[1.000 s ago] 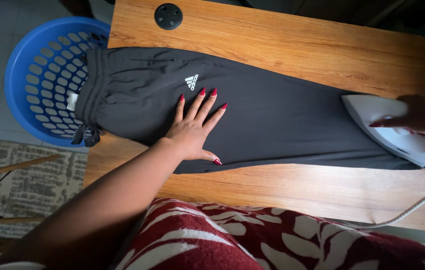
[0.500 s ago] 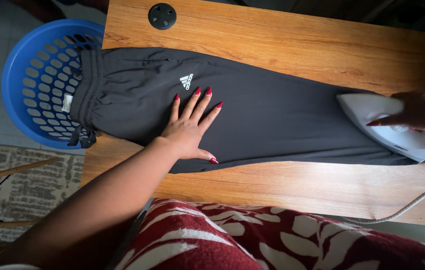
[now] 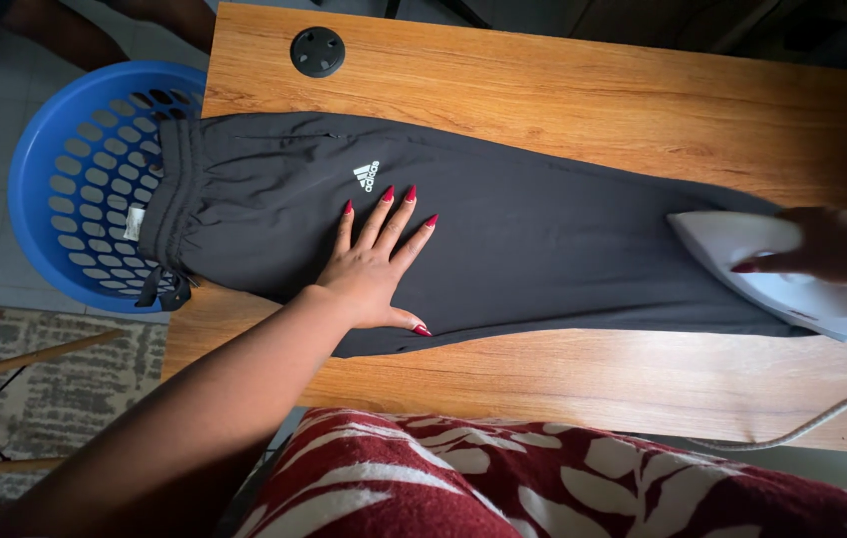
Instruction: Ironing a pair of black track pants on a wooden desk.
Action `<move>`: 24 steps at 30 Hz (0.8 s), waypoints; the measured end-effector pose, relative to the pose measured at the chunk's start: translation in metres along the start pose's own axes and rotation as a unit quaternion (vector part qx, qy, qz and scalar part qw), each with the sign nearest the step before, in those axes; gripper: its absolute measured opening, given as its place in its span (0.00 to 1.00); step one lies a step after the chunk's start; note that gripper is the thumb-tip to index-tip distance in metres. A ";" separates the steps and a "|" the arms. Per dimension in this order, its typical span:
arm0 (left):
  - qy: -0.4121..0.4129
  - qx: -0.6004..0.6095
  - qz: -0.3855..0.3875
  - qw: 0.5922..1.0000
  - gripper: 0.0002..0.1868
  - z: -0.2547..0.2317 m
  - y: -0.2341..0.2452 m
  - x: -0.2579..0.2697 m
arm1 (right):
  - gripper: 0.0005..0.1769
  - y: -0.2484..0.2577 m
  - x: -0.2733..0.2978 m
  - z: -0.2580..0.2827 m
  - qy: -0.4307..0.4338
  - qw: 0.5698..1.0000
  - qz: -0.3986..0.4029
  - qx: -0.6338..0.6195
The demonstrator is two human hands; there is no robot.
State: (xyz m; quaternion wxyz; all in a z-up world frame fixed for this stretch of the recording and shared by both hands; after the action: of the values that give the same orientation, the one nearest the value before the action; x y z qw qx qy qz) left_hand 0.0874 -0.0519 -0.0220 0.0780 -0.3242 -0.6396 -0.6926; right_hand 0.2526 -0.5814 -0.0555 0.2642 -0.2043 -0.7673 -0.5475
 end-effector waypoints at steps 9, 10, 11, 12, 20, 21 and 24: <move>-0.008 -0.010 0.004 1.000 0.77 -0.005 0.000 -0.001 | 0.49 0.005 0.016 0.001 -0.015 1.000 -0.015 -0.005; -0.007 -0.009 0.003 1.000 0.77 -0.005 -0.001 -0.002 | 0.50 0.010 0.028 0.014 -0.010 1.000 0.000 0.000; -0.007 -0.008 0.003 1.000 0.77 -0.005 -0.001 -0.002 | 0.50 0.015 0.040 0.027 -0.005 1.000 0.014 0.004; -0.008 -0.009 0.003 1.000 0.77 -0.005 0.000 -0.002 | 0.50 0.023 0.052 0.041 -0.006 1.000 0.015 0.003; -0.005 -0.004 0.001 1.000 0.77 -0.005 0.000 -0.001 | 0.48 0.060 0.108 0.146 0.049 0.997 0.047 -0.034; -0.005 -0.004 0.001 1.000 0.77 -0.005 -0.001 -0.002 | 0.48 0.062 0.109 0.154 0.049 0.997 0.047 -0.034; -0.005 -0.002 -0.006 1.000 0.77 -0.004 -0.001 -0.001 | 0.46 0.071 0.109 0.176 0.067 0.997 0.025 -0.035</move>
State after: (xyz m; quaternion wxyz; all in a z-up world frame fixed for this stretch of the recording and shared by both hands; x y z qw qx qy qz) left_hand 0.0864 -0.0557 -0.0230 0.0701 -0.3235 -0.6407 -0.6928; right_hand 0.1788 -0.3899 0.0191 0.3210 -0.1955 -0.7229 -0.5797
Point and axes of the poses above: each hand's wrist, its own x-axis away from the middle knuckle, its own y-axis out of the back of the hand, z = x × y, the point moved 9 cm from there along -x, towards the middle knuckle, and after that the axes turned 6 degrees about -x, right-handed, at the moved point
